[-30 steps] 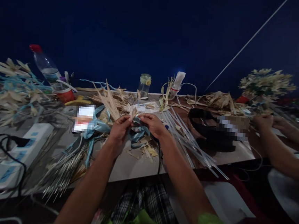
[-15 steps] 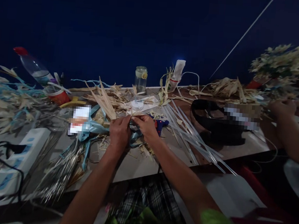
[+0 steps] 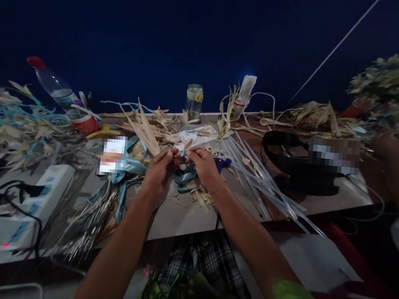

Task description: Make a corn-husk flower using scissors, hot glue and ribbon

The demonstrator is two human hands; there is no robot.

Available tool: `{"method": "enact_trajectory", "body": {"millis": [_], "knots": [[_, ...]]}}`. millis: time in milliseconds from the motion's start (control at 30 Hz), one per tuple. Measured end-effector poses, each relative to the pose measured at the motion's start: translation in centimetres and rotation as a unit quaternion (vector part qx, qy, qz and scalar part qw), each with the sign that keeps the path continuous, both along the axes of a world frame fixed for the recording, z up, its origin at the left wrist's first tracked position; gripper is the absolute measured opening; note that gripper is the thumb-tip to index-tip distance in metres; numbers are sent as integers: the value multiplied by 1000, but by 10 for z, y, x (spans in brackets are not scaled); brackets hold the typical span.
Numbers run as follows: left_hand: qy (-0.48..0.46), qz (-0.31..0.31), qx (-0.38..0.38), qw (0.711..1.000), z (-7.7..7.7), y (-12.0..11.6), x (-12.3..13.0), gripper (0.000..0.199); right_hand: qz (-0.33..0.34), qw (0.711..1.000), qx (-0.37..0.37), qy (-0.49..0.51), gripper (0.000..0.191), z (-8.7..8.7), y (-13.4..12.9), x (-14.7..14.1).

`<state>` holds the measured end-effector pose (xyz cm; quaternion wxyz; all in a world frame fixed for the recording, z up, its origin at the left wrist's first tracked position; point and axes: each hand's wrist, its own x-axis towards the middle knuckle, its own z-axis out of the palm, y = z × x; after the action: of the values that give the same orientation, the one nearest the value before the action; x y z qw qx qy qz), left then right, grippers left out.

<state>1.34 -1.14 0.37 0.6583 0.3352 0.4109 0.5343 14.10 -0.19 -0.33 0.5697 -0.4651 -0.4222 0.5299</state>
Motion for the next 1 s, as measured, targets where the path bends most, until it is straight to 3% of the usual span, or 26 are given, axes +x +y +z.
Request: {"method": "enact_trajectory", "body": {"millis": [133,267,600,767,1000], "knots": [[-30,-17,-15,999,1,0,3,30,75,996,19,-35,16,-2,-1,-1],[-18,-9,-29,999,-3,1,5,36,98,990,41,-93,14,-4,0,2],[-42,-35,-35,998,-10,5,5,28,-11,950,41,-309,18,1,-3,4],[-66,-62,-44,995,-11,6,3,26,-12,944,64,-322,12,3,-5,2],[-64,-81,-7,995,-5,6,3,18,44,954,102,-277,11,5,-9,2]]}}
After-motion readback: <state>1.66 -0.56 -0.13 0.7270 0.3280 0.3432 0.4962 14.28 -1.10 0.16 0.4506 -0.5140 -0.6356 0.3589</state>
